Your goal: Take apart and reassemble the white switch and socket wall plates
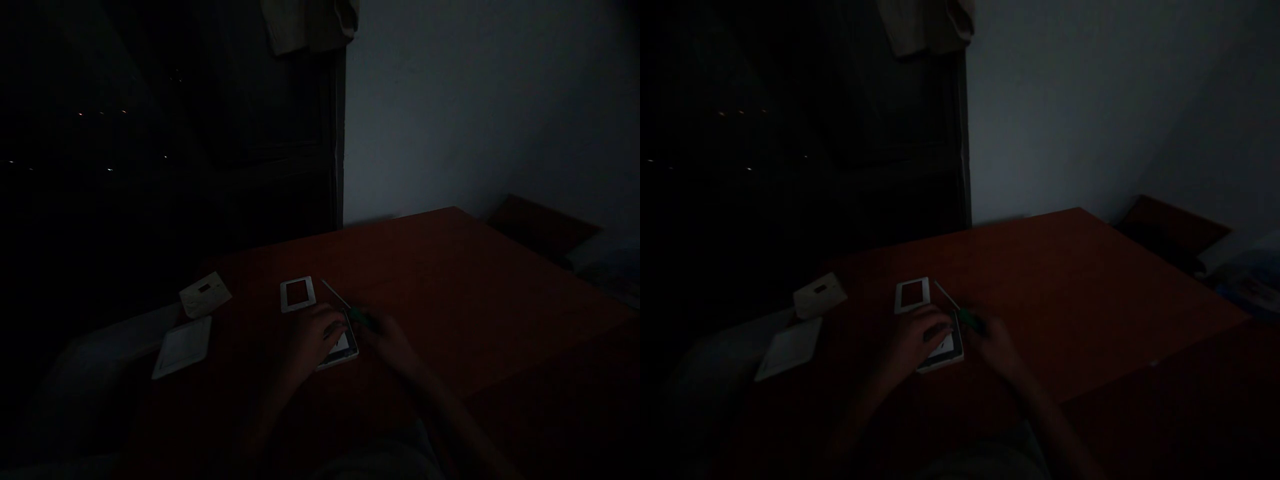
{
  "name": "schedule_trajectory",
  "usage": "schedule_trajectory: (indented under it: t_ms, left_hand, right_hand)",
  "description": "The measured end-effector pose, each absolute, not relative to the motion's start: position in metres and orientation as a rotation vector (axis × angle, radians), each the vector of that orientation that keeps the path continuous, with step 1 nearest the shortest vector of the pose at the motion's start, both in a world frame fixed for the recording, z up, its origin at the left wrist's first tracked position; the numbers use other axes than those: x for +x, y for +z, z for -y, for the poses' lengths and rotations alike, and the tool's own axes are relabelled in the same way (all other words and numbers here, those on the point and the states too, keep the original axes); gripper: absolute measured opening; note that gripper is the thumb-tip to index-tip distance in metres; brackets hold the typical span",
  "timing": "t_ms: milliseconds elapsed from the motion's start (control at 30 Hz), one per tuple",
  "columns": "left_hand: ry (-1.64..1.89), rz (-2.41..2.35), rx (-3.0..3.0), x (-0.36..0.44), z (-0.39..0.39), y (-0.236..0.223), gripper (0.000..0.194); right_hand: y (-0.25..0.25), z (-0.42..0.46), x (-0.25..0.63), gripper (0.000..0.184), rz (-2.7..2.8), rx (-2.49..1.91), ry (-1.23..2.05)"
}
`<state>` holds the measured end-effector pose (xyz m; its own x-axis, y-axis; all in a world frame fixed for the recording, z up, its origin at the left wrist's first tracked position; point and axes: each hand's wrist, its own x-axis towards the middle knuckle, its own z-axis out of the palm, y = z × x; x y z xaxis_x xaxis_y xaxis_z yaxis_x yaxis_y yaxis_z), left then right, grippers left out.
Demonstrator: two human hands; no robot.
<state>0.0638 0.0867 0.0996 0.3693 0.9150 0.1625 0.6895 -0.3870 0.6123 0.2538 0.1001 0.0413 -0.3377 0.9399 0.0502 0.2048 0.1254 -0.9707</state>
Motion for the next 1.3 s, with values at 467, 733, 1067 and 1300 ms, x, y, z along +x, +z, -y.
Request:
schedule_trajectory:
  t_ms: [467, 733, 1067, 1300]
  left_hand:
    - [0.545, -1.379, 2.248, 0.0707, -0.0919, 0.0996, 0.011]
    - [0.54, -1.411, 2.222, 0.0731, -0.0899, 0.1024, 0.009]
    - [0.576, -1.4, 2.244, 0.0715, -0.0906, 0.0961, 0.013]
    - [0.563, -1.396, 2.27, 0.071, -0.0896, 0.0929, 0.011]
  right_hand:
    - [0.0429, -0.0997, 0.2525, 0.031, 1.669, -1.112, 1.265]
    - [0.0442, -0.0993, 0.2529, 0.031, 1.667, -1.108, 1.268]
    - [0.0452, -0.0988, 0.2525, 0.027, 1.664, -1.107, 1.277]
    - [0.0442, -0.0986, 0.2523, 0.029, 1.656, -1.098, 1.278]
